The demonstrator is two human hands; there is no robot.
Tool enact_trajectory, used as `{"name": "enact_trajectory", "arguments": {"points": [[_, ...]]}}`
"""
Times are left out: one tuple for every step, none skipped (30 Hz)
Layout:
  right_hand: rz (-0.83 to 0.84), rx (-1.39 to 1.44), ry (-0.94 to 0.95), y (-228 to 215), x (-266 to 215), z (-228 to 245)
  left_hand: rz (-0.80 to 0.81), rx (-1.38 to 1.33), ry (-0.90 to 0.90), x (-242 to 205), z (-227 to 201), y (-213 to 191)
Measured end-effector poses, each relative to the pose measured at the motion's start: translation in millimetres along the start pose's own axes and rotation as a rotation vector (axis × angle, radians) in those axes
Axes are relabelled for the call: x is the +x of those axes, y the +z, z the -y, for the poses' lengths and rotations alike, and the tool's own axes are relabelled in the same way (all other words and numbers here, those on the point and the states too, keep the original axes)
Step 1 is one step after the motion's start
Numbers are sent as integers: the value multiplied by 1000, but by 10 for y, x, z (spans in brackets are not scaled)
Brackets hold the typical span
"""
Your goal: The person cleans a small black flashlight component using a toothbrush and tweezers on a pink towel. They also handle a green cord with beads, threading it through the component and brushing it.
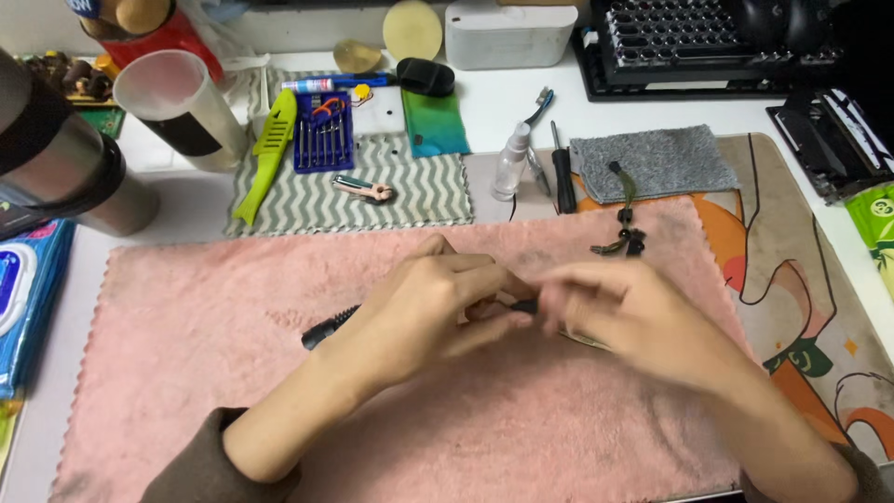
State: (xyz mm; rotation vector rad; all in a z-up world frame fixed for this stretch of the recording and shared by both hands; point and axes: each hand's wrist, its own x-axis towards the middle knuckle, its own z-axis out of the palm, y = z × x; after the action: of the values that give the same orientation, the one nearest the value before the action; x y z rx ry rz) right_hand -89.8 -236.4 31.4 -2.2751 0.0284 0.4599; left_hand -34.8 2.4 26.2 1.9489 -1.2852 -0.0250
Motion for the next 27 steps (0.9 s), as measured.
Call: {"name": "enact_trajectory", "arguments": {"points": [[2,-2,1,52,-39,20,-2,-2,-1,-27,-9,-5],[27,107,18,101,-79,41,-7,-51,18,-53,-20,-11],[51,216,35,151,-119,61,-11,-101,37,-78,-29,-18],[52,214,37,205,-131,40,-13,-102,37,-120,-37,16],[62,368,38,262,-137,18,5,-38,41,-162,-43,46],[73,522,40,319,-141,-4,23,26,44,-204,-46,77],[74,522,41,344,-150,-1,24,25,42,-233,-59,119],[35,474,106,370,-159,0,-15,35,47,-261,-71,163],[-5,423,172,389,-171,0,-55,44,53,-284,-85,211],[-4,423,173,395,-195,46,-55,42,53,-313,-73,259],[-65,334,185,392,-219,94,-115,-109,29,-332,-58,306],[-127,246,196,387,-243,143,-174,-261,4,-349,-44,354],[-132,243,198,388,-234,118,-174,-263,10,-337,-51,362],[-143,224,157,389,-225,92,-177,-296,8,-326,-57,371],[-151,204,118,392,-221,67,-179,-331,3,-318,-68,382],[-156,202,123,318,-177,67,-178,-337,7,-317,-66,404],[-77,151,142,249,-129,70,-193,-359,-54,-322,-62,421],[1,100,162,182,-82,74,-207,-382,-115,-330,-60,437],[-1,100,164,88,-15,193,-205,-384,-113,-338,-58,454],[-152,95,255,-6,51,314,-211,-481,-231,-347,-58,469],[-305,87,345,-108,117,434,-216,-577,-348,-348,-56,488],[-310,85,346,-214,298,323,-216,-579,-343,-342,-66,509],[-368,48,249,-323,482,217,-196,-676,-503,-335,-78,523],[-426,12,152,-434,666,114,-174,-770,-664,-328,-90,535],[-429,11,151,-473,918,-26,-175,-770,-660,-339,-64,585],[-457,-81,12,-512,1172,-165,-222,-924,-709,-350,-37,635],[-483,-172,-126,-546,1424,-308,-271,-1079,-758,-367,-14,691]]}}
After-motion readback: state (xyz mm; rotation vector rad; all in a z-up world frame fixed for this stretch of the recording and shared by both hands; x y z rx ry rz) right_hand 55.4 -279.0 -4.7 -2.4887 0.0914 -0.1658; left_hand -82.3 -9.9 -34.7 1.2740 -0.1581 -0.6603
